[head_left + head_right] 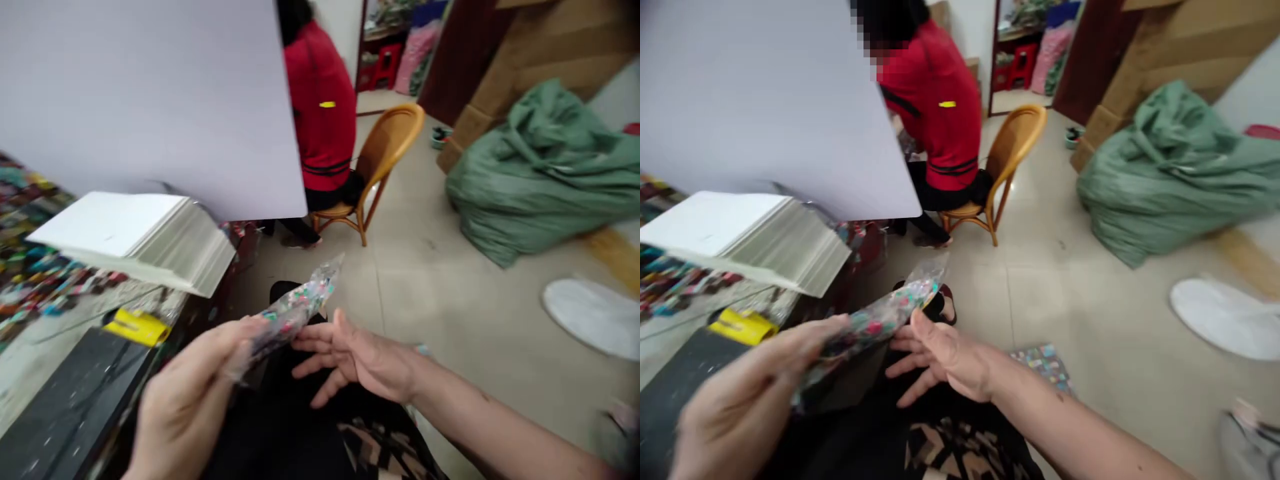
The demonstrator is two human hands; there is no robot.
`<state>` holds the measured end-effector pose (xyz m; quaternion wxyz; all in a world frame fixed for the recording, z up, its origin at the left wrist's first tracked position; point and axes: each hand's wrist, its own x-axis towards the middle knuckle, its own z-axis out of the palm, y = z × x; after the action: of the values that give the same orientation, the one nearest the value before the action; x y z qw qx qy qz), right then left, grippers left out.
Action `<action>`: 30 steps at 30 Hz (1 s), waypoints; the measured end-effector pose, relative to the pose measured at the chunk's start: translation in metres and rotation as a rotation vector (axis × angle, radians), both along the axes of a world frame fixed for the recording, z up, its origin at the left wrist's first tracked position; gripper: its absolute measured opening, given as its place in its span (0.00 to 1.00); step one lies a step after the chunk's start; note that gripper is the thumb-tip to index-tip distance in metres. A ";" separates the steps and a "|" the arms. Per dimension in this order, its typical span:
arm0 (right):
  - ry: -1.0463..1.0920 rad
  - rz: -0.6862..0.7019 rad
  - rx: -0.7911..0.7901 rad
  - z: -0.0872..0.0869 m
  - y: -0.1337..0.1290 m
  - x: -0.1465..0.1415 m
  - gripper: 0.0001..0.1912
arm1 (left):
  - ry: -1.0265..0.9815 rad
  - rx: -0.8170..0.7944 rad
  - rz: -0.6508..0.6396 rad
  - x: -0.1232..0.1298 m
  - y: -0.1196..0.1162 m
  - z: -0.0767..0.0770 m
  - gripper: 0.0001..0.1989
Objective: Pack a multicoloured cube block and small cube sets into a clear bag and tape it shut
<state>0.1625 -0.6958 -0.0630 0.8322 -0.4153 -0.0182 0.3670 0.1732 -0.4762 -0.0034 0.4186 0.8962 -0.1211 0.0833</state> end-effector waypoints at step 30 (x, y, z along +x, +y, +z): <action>1.086 -0.913 -0.853 -0.255 -0.200 -0.168 0.17 | 0.668 0.507 -0.511 0.051 -0.019 -0.124 0.19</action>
<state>-0.0054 -0.8962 -0.3178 0.5631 -0.4268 0.6978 0.1177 0.2239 -0.4957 -0.1270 0.2102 0.8893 -0.2126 -0.3461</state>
